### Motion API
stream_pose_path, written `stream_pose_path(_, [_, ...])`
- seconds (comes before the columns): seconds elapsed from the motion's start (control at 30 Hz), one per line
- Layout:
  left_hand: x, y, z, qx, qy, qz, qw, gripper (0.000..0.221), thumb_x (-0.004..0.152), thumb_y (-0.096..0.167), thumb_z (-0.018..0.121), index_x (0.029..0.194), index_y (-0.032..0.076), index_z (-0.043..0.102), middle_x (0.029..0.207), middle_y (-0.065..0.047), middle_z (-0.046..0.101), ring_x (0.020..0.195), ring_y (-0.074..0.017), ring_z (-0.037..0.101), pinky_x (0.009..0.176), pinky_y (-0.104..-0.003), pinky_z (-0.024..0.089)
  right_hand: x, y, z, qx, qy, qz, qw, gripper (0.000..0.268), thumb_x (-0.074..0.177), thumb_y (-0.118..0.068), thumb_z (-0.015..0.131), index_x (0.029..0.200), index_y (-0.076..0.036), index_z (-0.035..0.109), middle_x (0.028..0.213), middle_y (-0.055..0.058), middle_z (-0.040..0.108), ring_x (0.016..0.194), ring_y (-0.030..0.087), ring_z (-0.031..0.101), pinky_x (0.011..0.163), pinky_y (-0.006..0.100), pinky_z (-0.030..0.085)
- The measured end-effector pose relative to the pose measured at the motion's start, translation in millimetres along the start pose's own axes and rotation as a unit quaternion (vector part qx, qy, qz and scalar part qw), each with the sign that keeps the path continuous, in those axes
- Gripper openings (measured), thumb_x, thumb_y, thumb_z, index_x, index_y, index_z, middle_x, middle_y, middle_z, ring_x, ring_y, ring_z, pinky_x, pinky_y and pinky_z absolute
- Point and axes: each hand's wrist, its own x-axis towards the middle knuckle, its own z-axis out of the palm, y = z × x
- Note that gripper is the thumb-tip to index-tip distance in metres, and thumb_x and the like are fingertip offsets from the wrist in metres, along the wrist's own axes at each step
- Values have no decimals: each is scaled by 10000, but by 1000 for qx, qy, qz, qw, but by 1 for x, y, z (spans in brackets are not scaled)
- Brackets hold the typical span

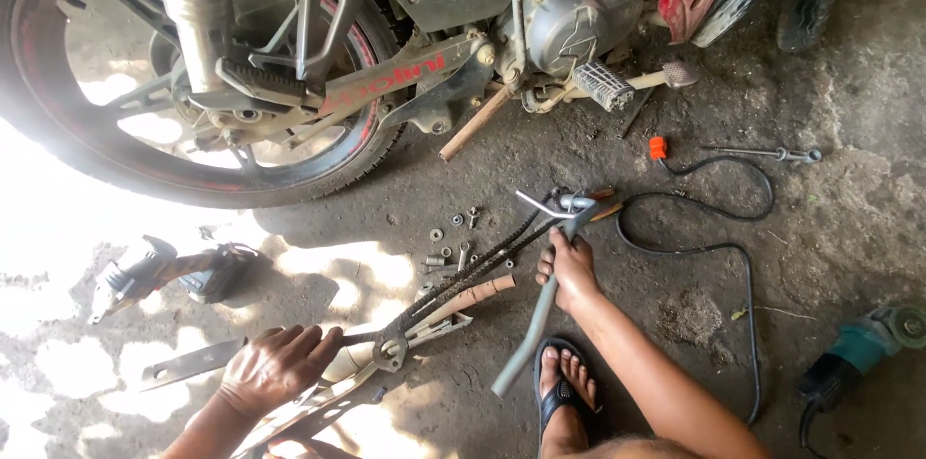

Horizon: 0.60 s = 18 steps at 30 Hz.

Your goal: The person picks up a motorcycle exhaust muffler and a curved metal bracket from the ground, fits a mounting bracket and chain onto the muffler assembly, aligns the parts on the floor, and positions the assembly against the motorcycle's rear swingarm, handling bolts and small hardware while fitting the components together.

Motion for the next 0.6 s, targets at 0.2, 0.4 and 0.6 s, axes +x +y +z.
stream_pose_path(0.2, [-11,12,4,-15,-8,4,1000,404,761,149,711,1126,-10,647,746,-41,623,614,-181,645,477,-336,532,5,3,31,93,-36,61,993,305,1016,-426,544,935,-151,440,753,30,500,646,173,527,546,349,468])
stream_pose_path(0.4, [-5,18,-6,-9,-2,6,1000,365,794,130,703,1126,-11,645,756,-34,609,635,-174,635,502,-330,535,23,19,38,172,-12,62,983,397,1007,-474,537,1083,-92,459,1004,95,505,784,228,569,783,491,630])
stream_pose_path(0.6, [-24,30,12,-4,-18,12,1000,409,784,140,695,1154,-28,649,787,-40,636,656,-167,641,508,-320,543,28,29,23,144,-14,96,985,465,985,-388,627,1232,-44,435,1074,148,495,824,230,567,816,496,646])
